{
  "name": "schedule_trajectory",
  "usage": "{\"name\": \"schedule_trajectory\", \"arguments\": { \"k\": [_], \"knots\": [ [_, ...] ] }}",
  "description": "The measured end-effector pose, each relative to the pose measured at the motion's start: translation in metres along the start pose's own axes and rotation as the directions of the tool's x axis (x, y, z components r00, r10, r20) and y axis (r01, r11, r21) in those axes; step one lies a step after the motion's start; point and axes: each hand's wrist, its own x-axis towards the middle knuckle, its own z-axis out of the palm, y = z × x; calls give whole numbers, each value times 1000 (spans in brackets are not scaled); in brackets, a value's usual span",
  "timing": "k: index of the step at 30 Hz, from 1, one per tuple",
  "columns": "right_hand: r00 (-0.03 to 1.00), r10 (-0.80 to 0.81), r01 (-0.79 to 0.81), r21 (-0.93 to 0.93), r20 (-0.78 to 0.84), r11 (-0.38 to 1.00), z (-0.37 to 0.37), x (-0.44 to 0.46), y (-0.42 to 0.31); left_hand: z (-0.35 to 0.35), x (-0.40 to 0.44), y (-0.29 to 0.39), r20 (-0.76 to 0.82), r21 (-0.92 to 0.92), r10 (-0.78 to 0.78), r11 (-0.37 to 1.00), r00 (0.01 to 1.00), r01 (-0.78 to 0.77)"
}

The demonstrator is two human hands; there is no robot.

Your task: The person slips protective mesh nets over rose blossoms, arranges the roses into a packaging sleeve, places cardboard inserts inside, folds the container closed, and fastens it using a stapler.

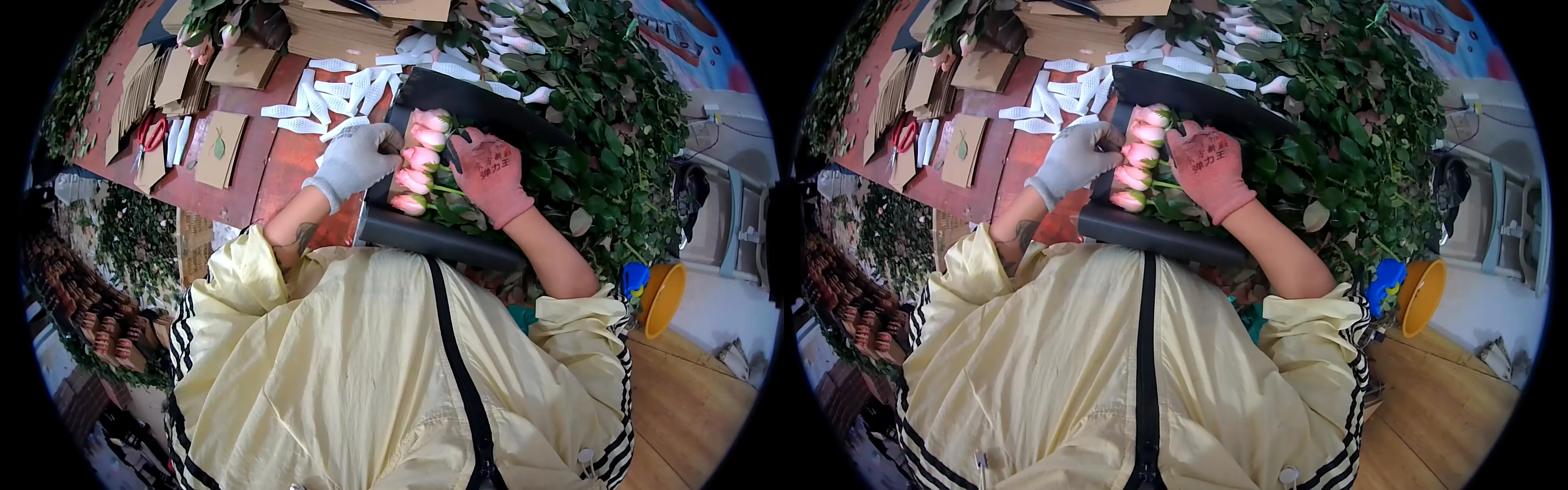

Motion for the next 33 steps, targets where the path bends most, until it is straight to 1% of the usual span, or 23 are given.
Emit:
{"name": "schedule_trajectory", "arguments": {
  "k": [1,2,5,6,7,8,10,11,12,14,16,18,20,21,22,24,25,26,28,31,33],
  "knots": [
    [996,-29,29,1,-88,1000,2,-1,1,0,3,2,-7,38,12,999,1000,-12],
    [996,-28,29,-1,-90,1000,2,0,1,-1,5,3,-14,76,25,997,1000,-23],
    [998,-7,8,8,-56,1000,3,-1,0,0,7,2,-7,86,26,996,1000,-25],
    [990,-28,30,12,-138,999,6,-2,1,1,5,1,-6,86,26,996,1000,-25],
    [975,-46,50,16,-219,999,8,-2,1,0,3,0,18,31,-4,1000,1000,4],
    [975,-40,46,18,-220,999,8,-2,2,0,2,0,46,-23,-33,999,998,34],
    [993,-16,22,56,-115,998,3,0,1,-2,1,3,76,-54,-45,997,996,49],
    [993,-12,19,57,-116,998,2,1,1,-3,1,5,102,-85,-56,994,993,64],
    [995,-15,21,60,-103,998,2,2,1,-2,0,3,105,-82,-54,995,993,63],
    [996,-13,19,63,-91,998,0,3,1,2,0,-3,75,-81,-5,997,997,11],
    [1000,-10,10,7,-24,1000,-2,2,0,1,3,-5,77,-51,8,999,997,-4],
    [998,-28,29,20,-47,999,1,1,2,0,9,-5,77,-23,19,1000,997,-18],
    [996,-49,51,30,-75,998,1,1,2,-1,16,0,2,5,36,999,999,-36],
    [999,-36,36,15,-22,999,-2,2,0,-2,18,4,-4,51,44,998,999,-44],
    [999,-22,22,-2,30,1000,-3,2,0,-2,20,1,-5,51,47,998,999,-46],
    [999,-17,16,8,50,1000,-4,5,0,0,25,-7,36,-70,47,997,998,-45],
    [997,-14,12,22,75,1000,-3,5,0,0,27,-9,36,-70,47,997,998,-45],
    [997,-14,12,23,76,1000,-1,4,0,0,27,-10,37,-70,54,996,998,-51],
    [996,-45,45,6,-76,999,5,2,0,-1,26,-8,38,-71,53,996,998,-50],
    [999,-43,43,-1,-27,999,0,4,-1,-1,27,-6,42,-22,44,999,998,-43],
    [999,-43,43,6,-12,999,1,3,0,1,30,-14,48,-123,53,991,997,-47]
  ]
}}
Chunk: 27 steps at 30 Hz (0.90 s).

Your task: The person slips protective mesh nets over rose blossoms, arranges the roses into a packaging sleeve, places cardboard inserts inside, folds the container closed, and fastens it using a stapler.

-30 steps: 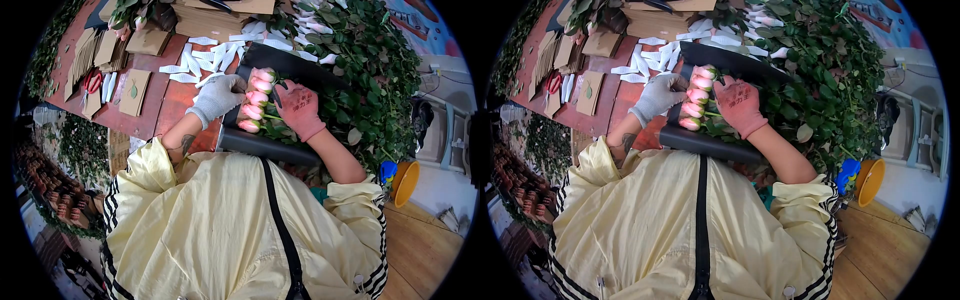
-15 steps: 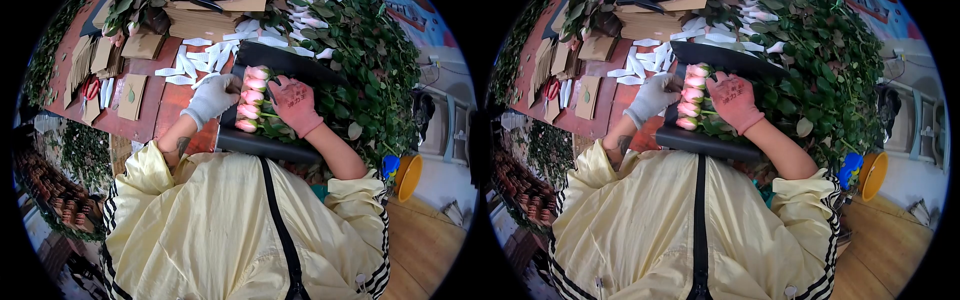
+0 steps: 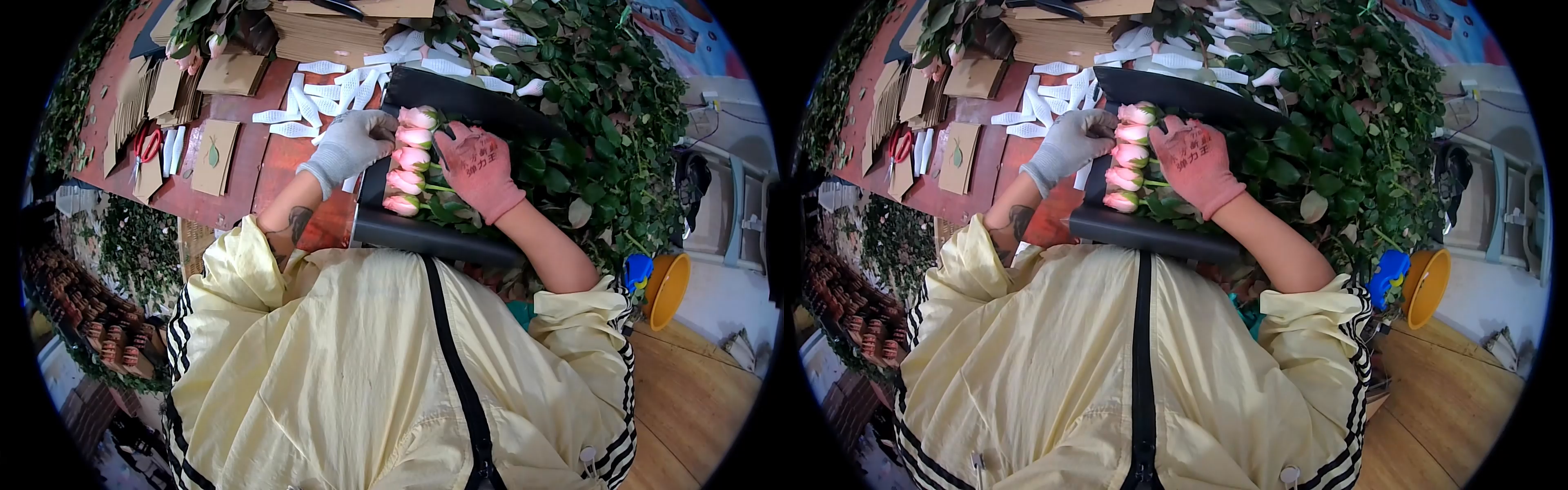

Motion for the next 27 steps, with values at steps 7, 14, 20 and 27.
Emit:
{"name": "schedule_trajectory", "arguments": {
  "k": [7,14,20,27],
  "knots": [
    [982,102,-115,68,161,991,-15,3,-1,-21,-25,34,-58,207,37,978,998,-25],
    [964,218,-159,327,-150,931,-59,-53,5,-82,-86,-13,-320,157,73,987,945,-23],
    [894,441,-215,790,-77,575,-61,-99,4,-219,-131,-105,-811,442,194,821,552,361],
    [869,494,-238,837,-44,492,-52,-104,-20,-318,-67,-105,-850,413,-112,463,514,784]
  ]
}}
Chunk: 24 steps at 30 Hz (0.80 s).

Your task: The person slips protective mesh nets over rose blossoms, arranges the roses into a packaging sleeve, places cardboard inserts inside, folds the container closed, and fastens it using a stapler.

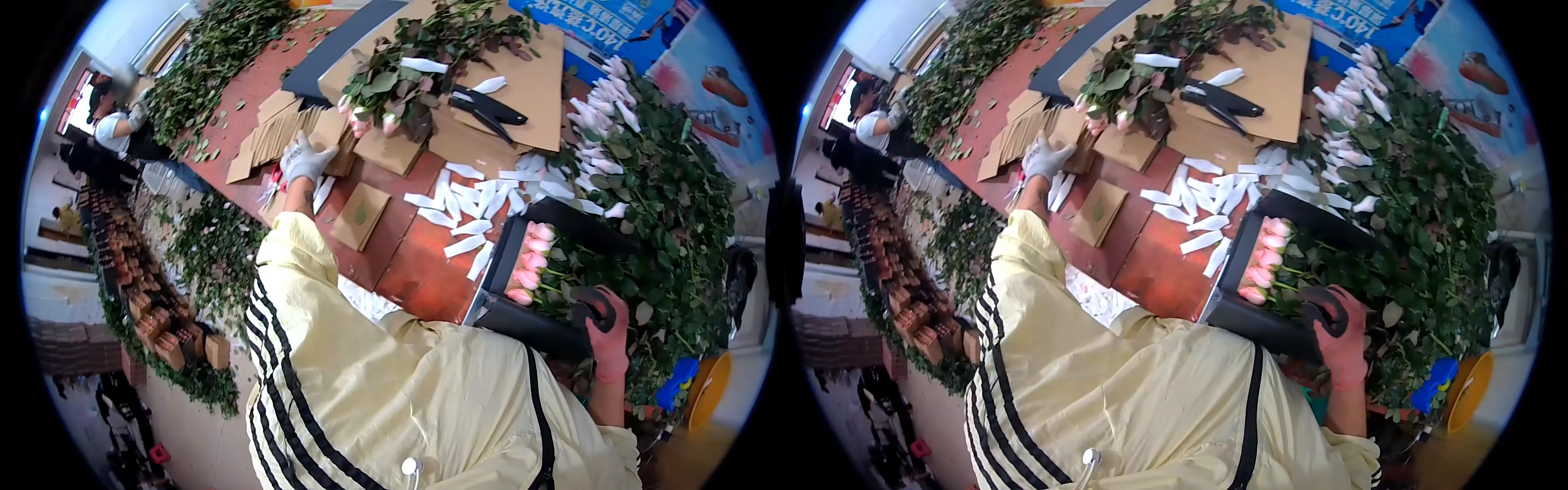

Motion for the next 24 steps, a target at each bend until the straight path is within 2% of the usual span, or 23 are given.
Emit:
{"name": "schedule_trajectory", "arguments": {
  "k": [2,3,4,5,6,7,8,9,10,11,12,13,14,15,16,18,19,20,22,23,24],
  "knots": [
    [998,35,-36,-3,-50,999,2,-4,-7,0,12,4,188,9,-26,1000,982,25],
    [998,32,-31,6,-54,999,3,-7,-4,18,19,-5,43,34,34,999,998,-36],
    [997,46,-45,10,-67,999,1,-15,-3,7,18,0,85,121,69,990,994,-79],
    [996,33,-37,-53,-82,998,-2,-21,-5,-5,4,13,-3,165,104,981,995,-102],
    [995,31,-42,-117,-94,992,-7,-25,-6,-2,-14,19,-286,163,224,970,932,-182],
    [982,127,-130,-14,-137,991,-7,-32,-1,-12,-45,32,-525,114,382,917,760,-383],
    [962,217,-203,95,-168,975,-7,-39,6,-28,-82,49,-531,0,444,852,722,-524],
    [957,237,-216,132,-170,967,-8,-46,14,-44,-118,64,-388,-330,541,675,746,-660],
    [957,238,-210,169,-166,963,-10,-49,20,-16,-147,58,-42,-601,502,678,864,-423],
    [943,271,-233,197,-195,952,-10,-51,14,-15,-184,65,196,-801,717,510,669,-313],
    [938,285,-247,193,-198,950,-9,-51,5,-14,-222,72,406,-889,832,456,379,-49],
    [942,287,-207,373,-172,904,-7,-49,-5,-8,-248,73,370,-911,908,396,198,-116],
    [948,280,-157,542,-151,825,-8,-48,-9,-5,-264,91,364,-923,929,349,-71,-160],
    [953,292,-220,484,-77,847,-11,-48,-6,-17,-278,105,442,-895,876,416,-193,-162],
    [954,290,-218,484,-79,848,-12,-48,-4,-16,-282,108,441,-895,877,414,-193,-164],
    [956,278,-227,366,-90,902,-14,-52,-3,-11,-290,107,550,-785,773,608,-317,118],
    [973,181,-97,458,-142,883,-12,-53,-11,-20,-289,107,519,-810,811,567,-269,148],
    [974,182,-102,459,-134,882,-16,-52,-20,-33,-288,109,521,-807,811,570,-267,155],
    [996,1,-53,568,92,821,-29,-48,-38,-58,-289,114,477,-794,858,513,-189,327],
    [962,-223,93,585,155,806,-35,-46,-44,-62,-288,115,439,-789,878,478,-192,386],
    [962,-222,90,589,156,803,-43,-45,-51,-67,-286,117,444,-786,875,483,-191,386]
  ]
}}
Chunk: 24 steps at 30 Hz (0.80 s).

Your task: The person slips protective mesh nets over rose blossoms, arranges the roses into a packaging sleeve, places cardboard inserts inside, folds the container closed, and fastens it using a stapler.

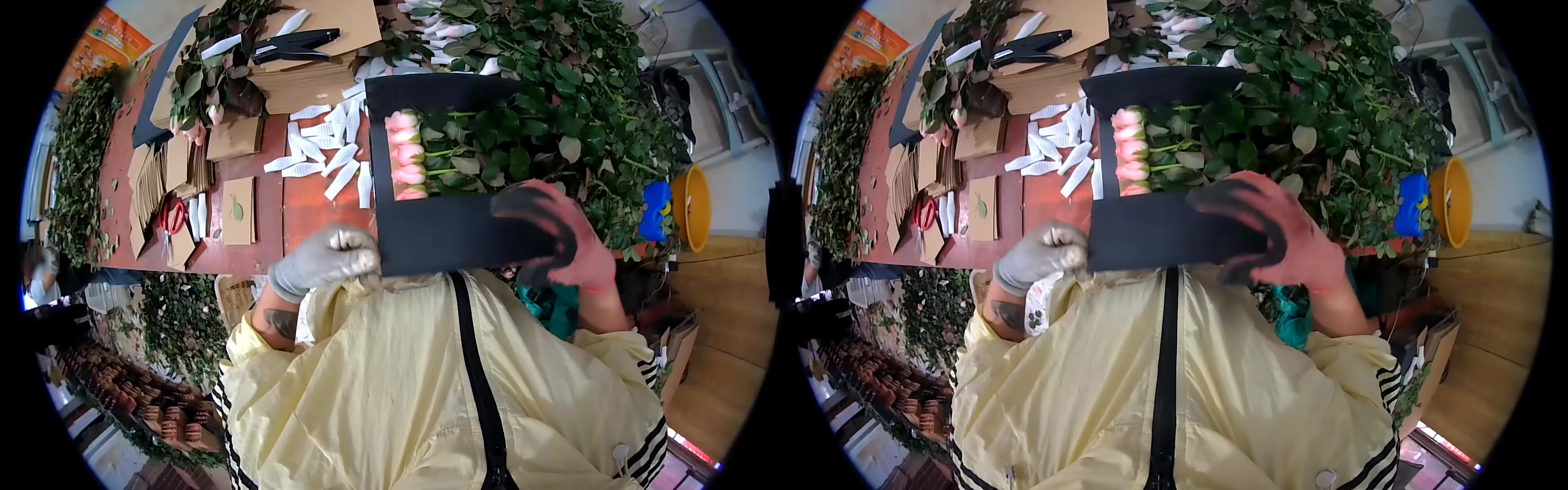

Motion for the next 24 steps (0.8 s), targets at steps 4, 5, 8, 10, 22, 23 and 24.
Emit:
{"name": "schedule_trajectory", "arguments": {
  "k": [4,5,8,10,22,23,24],
  "knots": [
    [948,296,-245,-327,116,913,9,-11,-16,6,2,18,-172,57,136,990,976,-128],
    [947,276,-66,-740,164,669,6,-6,-19,8,2,20,-198,120,152,984,968,-130],
    [936,269,159,-955,227,252,-5,13,-26,8,2,15,-249,184,171,975,953,-127],
    [921,297,107,-895,253,433,-19,23,-21,4,1,11,-176,129,164,981,971,-142],
    [997,72,-16,-972,-34,-234,-38,98,51,4,56,23,-546,764,599,642,586,56],
    [1000,3,-3,-972,-4,-237,-42,100,62,2,66,24,-548,761,578,645,604,73],
    [998,-63,10,-971,26,-239,-44,100,70,6,70,28,-551,756,556,648,622,91]
  ]
}}
